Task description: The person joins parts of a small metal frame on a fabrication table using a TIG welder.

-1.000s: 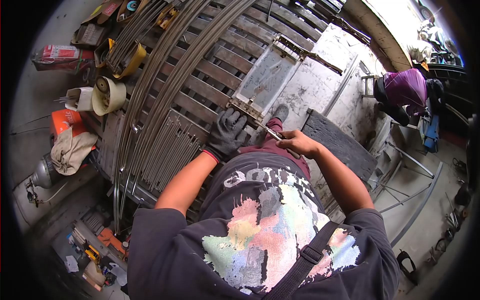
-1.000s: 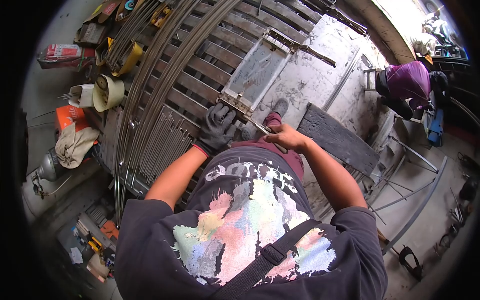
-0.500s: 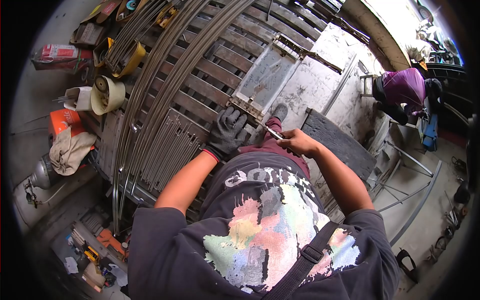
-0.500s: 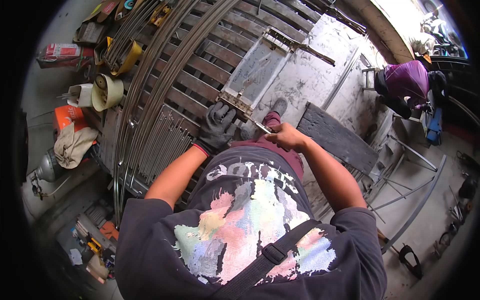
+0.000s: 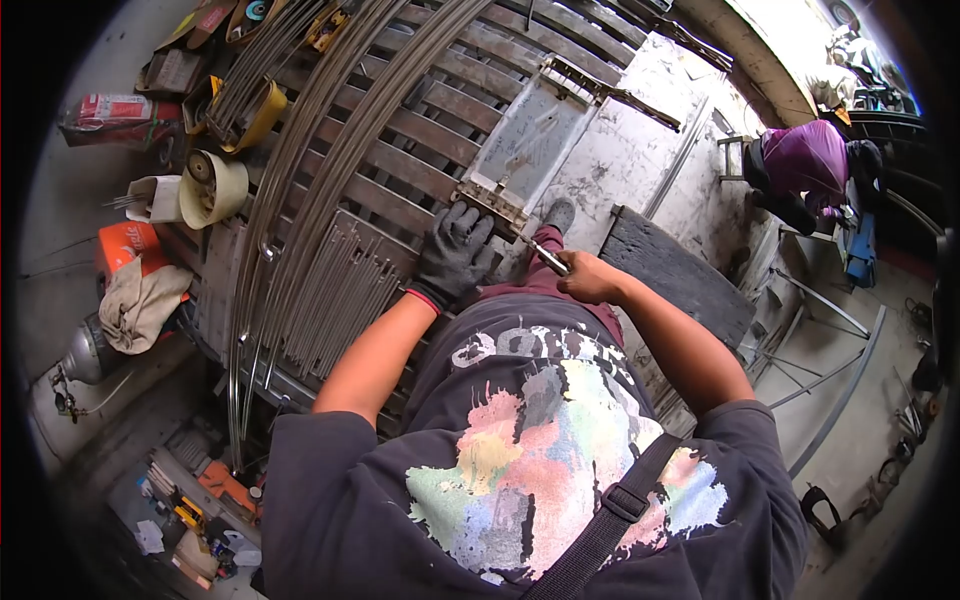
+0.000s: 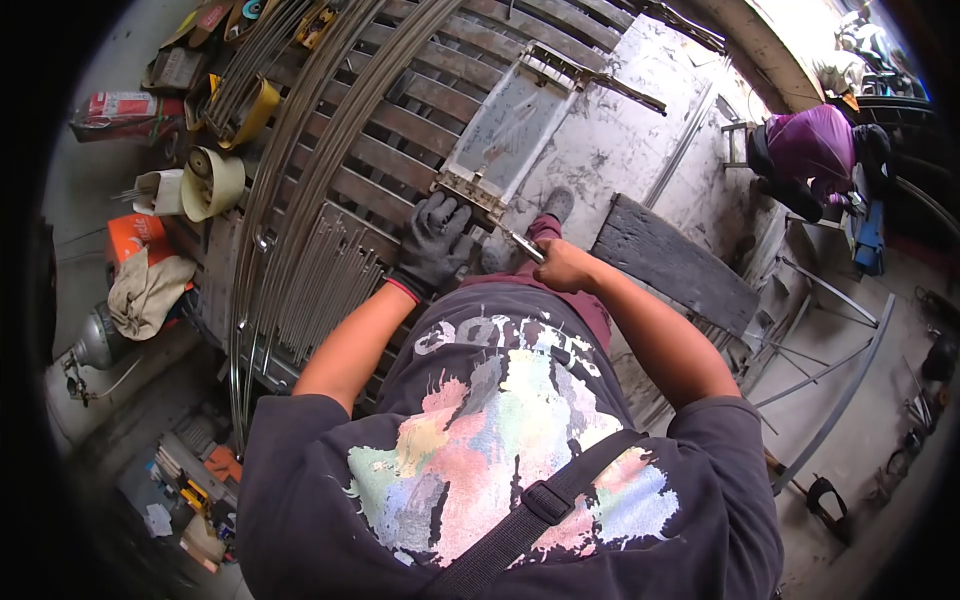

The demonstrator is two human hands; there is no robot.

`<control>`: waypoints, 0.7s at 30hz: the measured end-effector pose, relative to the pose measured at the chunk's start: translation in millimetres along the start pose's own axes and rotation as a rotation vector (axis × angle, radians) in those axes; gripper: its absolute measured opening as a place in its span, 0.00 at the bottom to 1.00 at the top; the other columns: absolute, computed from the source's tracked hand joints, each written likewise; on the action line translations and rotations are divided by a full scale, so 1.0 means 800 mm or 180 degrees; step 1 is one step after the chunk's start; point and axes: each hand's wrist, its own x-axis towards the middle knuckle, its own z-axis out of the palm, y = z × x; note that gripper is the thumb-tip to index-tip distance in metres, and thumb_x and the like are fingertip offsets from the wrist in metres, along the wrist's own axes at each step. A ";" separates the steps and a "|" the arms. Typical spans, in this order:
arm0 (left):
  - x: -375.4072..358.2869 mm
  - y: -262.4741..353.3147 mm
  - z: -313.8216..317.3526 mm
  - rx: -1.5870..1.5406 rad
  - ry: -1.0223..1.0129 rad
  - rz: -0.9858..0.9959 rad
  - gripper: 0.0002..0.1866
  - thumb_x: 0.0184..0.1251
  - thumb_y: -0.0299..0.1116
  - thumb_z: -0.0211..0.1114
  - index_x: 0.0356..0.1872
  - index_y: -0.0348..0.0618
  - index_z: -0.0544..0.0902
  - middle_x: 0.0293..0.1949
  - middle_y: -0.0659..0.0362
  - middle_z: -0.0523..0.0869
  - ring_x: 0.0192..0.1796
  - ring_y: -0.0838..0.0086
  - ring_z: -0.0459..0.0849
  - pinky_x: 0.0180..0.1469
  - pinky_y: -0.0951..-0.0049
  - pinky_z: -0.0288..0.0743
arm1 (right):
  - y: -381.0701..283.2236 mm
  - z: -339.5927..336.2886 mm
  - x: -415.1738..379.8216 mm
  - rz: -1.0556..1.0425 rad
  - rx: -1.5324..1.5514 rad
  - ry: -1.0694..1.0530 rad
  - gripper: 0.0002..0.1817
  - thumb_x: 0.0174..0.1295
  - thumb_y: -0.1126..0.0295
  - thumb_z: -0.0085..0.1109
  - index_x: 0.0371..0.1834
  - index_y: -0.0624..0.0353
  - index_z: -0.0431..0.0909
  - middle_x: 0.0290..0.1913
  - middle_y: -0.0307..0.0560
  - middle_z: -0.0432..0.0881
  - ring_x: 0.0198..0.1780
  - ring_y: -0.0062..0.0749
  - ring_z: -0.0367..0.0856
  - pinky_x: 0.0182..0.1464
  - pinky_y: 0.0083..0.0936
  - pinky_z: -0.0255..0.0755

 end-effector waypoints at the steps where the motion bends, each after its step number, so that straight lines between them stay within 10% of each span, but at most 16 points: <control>1: 0.000 0.000 0.001 0.0004 0.0033 -0.0003 0.30 0.64 0.41 0.75 0.68 0.45 0.84 0.67 0.50 0.76 0.74 0.46 0.75 0.74 0.41 0.73 | 0.009 -0.001 0.003 -0.0082 -0.0020 0.0029 0.22 0.66 0.66 0.63 0.60 0.67 0.82 0.38 0.60 0.85 0.43 0.48 0.85 0.52 0.43 0.79; 21: 0.001 -0.001 -0.002 -0.0132 0.0066 -0.0074 0.29 0.64 0.40 0.76 0.66 0.46 0.85 0.67 0.51 0.78 0.74 0.47 0.76 0.76 0.39 0.72 | -0.045 -0.026 -0.012 0.0651 0.0340 -0.0350 0.30 0.61 0.71 0.58 0.70 0.58 0.82 0.29 0.42 0.76 0.28 0.29 0.75 0.30 0.36 0.72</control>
